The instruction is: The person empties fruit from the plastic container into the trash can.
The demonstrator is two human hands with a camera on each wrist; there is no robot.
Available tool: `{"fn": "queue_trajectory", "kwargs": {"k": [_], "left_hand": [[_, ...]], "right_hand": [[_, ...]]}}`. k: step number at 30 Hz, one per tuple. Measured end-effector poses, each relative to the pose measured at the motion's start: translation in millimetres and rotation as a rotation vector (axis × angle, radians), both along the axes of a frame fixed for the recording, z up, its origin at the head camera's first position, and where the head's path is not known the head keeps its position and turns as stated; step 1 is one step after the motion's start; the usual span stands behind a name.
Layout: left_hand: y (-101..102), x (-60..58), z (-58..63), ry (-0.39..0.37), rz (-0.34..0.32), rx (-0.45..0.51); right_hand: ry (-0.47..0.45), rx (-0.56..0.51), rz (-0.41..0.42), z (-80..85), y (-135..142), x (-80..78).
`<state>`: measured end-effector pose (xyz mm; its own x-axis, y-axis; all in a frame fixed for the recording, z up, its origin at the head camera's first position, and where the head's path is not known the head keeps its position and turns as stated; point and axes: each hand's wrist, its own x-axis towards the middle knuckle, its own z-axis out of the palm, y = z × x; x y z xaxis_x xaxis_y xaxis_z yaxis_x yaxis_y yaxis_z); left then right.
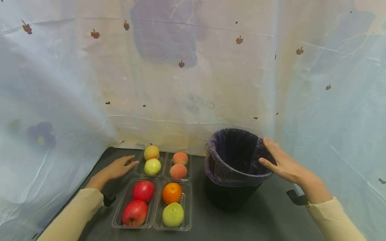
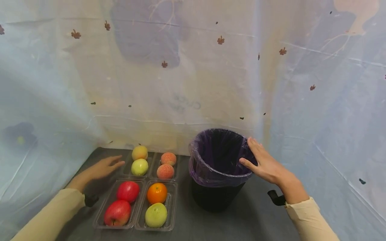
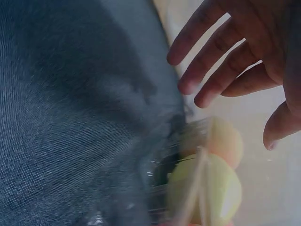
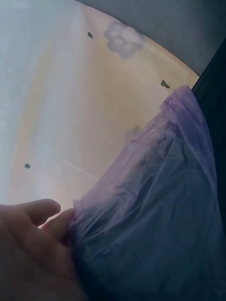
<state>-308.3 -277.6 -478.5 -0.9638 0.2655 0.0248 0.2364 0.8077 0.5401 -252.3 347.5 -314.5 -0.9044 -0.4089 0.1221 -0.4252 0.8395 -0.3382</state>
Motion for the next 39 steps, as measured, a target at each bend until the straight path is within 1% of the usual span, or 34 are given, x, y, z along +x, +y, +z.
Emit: {"fn": "queue_trajectory", "kwargs": {"k": [3,7,9,12,17,23,25,30,32,33,39], "left_hand": [[0,-6.7,-8.0,-0.043,0.015,-0.003],[-2,-14.5,-15.9,-0.072,0.033,0.0],[-2,-17.7,-18.9,-0.07,0.035,0.0],[-2,-21.3,-23.6,-0.061,0.019,0.008],[-2,-25.0,-30.2,-0.05,0.009,0.043],[0,-29.2,-32.9,-0.039,0.012,0.099],[1,-31.5,-33.6,-0.049,0.021,0.115],[3,-35.6,-37.5,-0.078,0.017,0.145],[3,-36.0,-38.8,-0.082,0.001,0.16],[4,-36.2,-39.3,-0.089,0.005,0.17],[5,-36.6,-41.6,-0.081,-0.014,0.199]], "right_hand": [[0.001,-0.002,0.001,-0.7,0,0.3],[0.008,-0.005,0.005,-3.3,0,-1.1],[0.011,-0.008,0.006,-4.5,1,-2.2],[0.007,-0.012,0.004,-6.0,1,-3.6],[-0.005,-0.017,0.0,-7.5,1,-4.0],[-0.016,-0.029,-0.012,-7.8,2,-3.6],[-0.016,-0.029,-0.016,-8.0,2,-3.5],[-0.014,-0.022,-0.02,-8.9,3,-3.6],[-0.014,-0.026,-0.02,-8.9,3,-3.5],[-0.015,-0.027,-0.02,-8.8,3,-3.4],[-0.017,-0.032,-0.024,-9.5,4,-3.1]]}}
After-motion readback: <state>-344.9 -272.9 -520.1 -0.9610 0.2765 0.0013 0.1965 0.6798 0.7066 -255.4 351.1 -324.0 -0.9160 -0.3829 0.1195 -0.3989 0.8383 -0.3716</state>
